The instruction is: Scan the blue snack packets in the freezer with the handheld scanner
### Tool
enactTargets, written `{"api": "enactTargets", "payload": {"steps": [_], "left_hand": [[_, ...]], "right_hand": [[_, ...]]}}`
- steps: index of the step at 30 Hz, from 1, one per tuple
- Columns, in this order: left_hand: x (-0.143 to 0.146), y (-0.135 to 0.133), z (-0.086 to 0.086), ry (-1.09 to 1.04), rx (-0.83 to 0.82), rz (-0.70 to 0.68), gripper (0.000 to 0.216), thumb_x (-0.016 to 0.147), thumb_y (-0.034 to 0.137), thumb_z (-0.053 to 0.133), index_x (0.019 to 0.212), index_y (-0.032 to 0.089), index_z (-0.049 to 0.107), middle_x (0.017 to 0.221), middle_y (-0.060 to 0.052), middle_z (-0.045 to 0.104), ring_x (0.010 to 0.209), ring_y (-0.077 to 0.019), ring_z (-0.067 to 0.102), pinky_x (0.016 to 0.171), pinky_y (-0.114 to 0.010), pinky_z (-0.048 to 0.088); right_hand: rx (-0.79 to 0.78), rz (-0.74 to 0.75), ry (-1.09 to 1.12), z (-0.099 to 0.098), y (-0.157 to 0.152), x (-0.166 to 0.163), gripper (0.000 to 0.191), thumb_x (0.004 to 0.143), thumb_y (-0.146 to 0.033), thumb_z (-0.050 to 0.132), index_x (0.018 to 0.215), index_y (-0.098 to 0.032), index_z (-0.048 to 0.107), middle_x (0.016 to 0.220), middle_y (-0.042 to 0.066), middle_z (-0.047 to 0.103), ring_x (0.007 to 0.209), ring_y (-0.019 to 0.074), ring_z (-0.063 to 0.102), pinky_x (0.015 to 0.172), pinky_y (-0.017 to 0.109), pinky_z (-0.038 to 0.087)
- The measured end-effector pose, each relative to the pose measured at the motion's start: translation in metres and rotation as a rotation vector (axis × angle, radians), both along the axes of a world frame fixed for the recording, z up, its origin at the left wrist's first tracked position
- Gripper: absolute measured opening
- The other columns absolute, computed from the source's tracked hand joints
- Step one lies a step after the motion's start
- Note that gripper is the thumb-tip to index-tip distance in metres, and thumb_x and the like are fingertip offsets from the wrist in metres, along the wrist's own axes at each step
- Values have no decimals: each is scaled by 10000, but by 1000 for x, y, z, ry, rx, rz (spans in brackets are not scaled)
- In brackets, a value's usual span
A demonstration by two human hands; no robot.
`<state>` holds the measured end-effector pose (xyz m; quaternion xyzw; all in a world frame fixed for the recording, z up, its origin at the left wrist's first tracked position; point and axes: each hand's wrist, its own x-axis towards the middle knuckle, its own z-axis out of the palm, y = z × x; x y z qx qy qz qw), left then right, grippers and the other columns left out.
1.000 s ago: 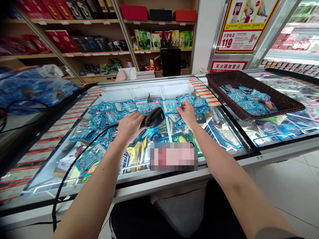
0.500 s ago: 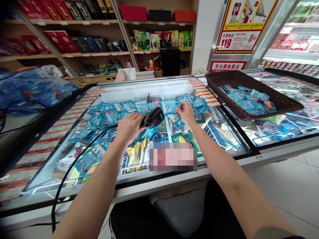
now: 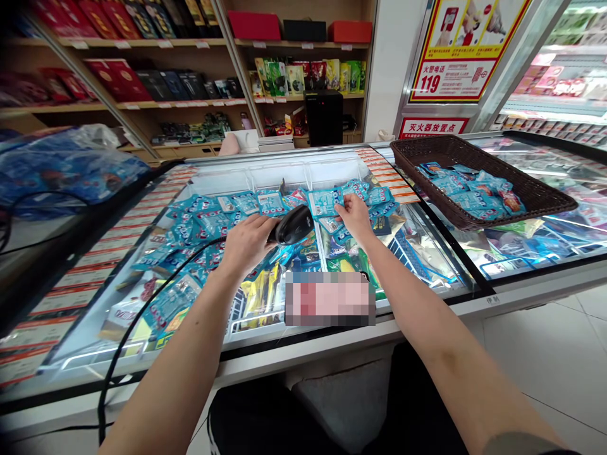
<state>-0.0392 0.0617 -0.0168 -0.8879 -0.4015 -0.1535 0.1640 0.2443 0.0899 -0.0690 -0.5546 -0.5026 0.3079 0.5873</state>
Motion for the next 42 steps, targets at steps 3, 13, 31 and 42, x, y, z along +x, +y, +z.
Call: {"api": "enactTargets", "payload": {"steps": [3, 13, 31, 42], "left_hand": [[0, -1, 0, 9, -5, 3, 338, 834, 288, 656, 1152, 178, 617, 1007, -110, 693, 1017, -278, 605, 796, -366, 454], [2, -2, 3, 1, -23, 9, 344, 833, 280, 660, 1159, 185, 612, 1026, -107, 699, 1032, -280, 608, 805, -365, 458], [1, 0, 1, -1, -5, 6, 319, 844, 288, 632, 1143, 179, 627, 993, -116, 695, 1005, -285, 611, 771, -374, 453], [0, 0, 0, 7, 11, 5, 327, 844, 295, 642, 1143, 165, 623, 995, -110, 694, 1001, -290, 611, 781, -382, 455]], "right_hand": [[-5, 1, 3, 1, 0, 0, 402, 679, -509, 756, 889, -259, 520, 875, 45, 679, 615, 228, 662, 623, 475, 605], [23, 3, 17, 3, -3, -2, 429, 644, -533, 775, 839, -268, 500, 824, 25, 674, 577, 215, 648, 582, 454, 598], [26, -6, -5, -3, 1, 0, 478, 680, -570, 732, 979, -263, 520, 851, 36, 706, 623, 243, 681, 639, 473, 606], [49, -18, -27, -5, 0, 2, 615, 694, -589, 728, 1146, -247, 490, 827, 48, 676, 602, 268, 692, 639, 476, 583]]}}
